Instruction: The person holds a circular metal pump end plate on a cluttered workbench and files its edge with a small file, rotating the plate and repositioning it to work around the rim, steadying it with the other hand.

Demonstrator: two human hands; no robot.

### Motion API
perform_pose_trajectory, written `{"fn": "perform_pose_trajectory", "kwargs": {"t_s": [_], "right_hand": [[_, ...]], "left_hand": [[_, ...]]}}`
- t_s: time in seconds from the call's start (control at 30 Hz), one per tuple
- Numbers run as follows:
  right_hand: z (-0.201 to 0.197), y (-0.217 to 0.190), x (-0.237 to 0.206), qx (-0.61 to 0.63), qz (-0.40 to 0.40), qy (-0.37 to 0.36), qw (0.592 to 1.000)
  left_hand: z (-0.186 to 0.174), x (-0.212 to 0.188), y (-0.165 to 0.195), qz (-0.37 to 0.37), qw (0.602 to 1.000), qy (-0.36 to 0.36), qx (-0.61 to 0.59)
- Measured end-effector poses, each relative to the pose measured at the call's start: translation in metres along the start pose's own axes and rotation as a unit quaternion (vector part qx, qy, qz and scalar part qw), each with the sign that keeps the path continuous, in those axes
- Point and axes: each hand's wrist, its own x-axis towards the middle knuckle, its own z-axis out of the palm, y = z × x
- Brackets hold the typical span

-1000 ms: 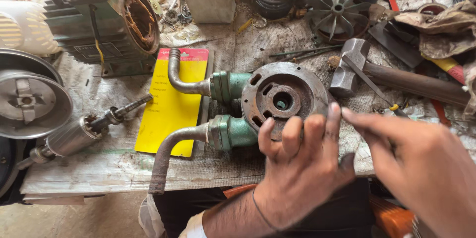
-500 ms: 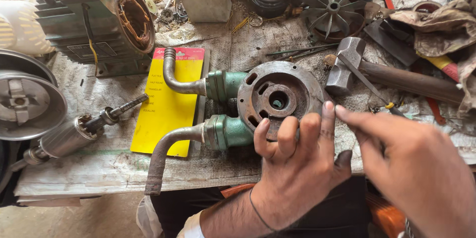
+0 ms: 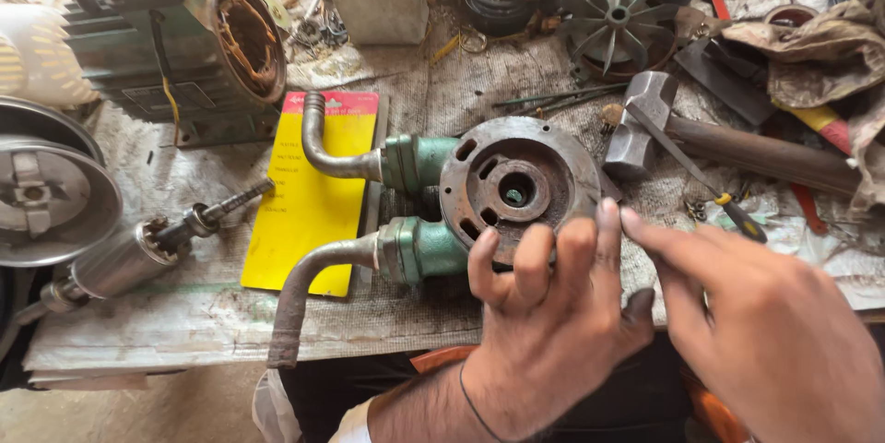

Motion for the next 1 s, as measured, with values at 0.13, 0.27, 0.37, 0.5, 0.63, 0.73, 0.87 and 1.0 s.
{"fn": "perform_pose_trajectory", "kwargs": {"t_s": [0.13, 0.27, 0.37, 0.5, 0.63, 0.73, 0.87, 1.0], "right_hand": [[-0.002, -0.007, 0.004, -0.013, 0.108, -0.054, 0.993], [-0.001, -0.005, 0.003, -0.016, 0.016, -0.01, 1.0], [0.001, -0.001, 0.001, -0.019, 0.051, -0.023, 0.998], [0.001, 0.003, 0.001, -0.004, 0.029, -0.018, 0.999], [0.0, 0.004, 0.001, -0.015, -0.02, 0.0, 1.0], [0.0, 0.005, 0.001, 0.004, 0.016, -0.01, 1.0], [0.001, 0.003, 0.0, -0.026, 0.061, -0.042, 0.997], [-0.001, -0.002, -0.001, -0.053, 0.096, -0.058, 0.992]], "left_hand": [[0.0, -0.002, -0.002, 0.008, 1.0, -0.016, -0.006], [0.001, -0.004, -0.002, 0.005, 1.0, -0.006, -0.005], [0.002, -0.004, 0.0, 0.005, 1.0, -0.008, 0.001], [0.002, -0.001, -0.001, 0.004, 1.0, -0.007, -0.005], [0.001, 0.0, -0.003, 0.016, 1.0, -0.014, -0.003], [0.0, 0.001, -0.003, 0.013, 1.0, -0.016, -0.003], [-0.001, 0.001, -0.002, 0.015, 1.0, -0.016, 0.0], [-0.002, 0.002, 0.0, 0.017, 1.0, -0.024, 0.004]]}}
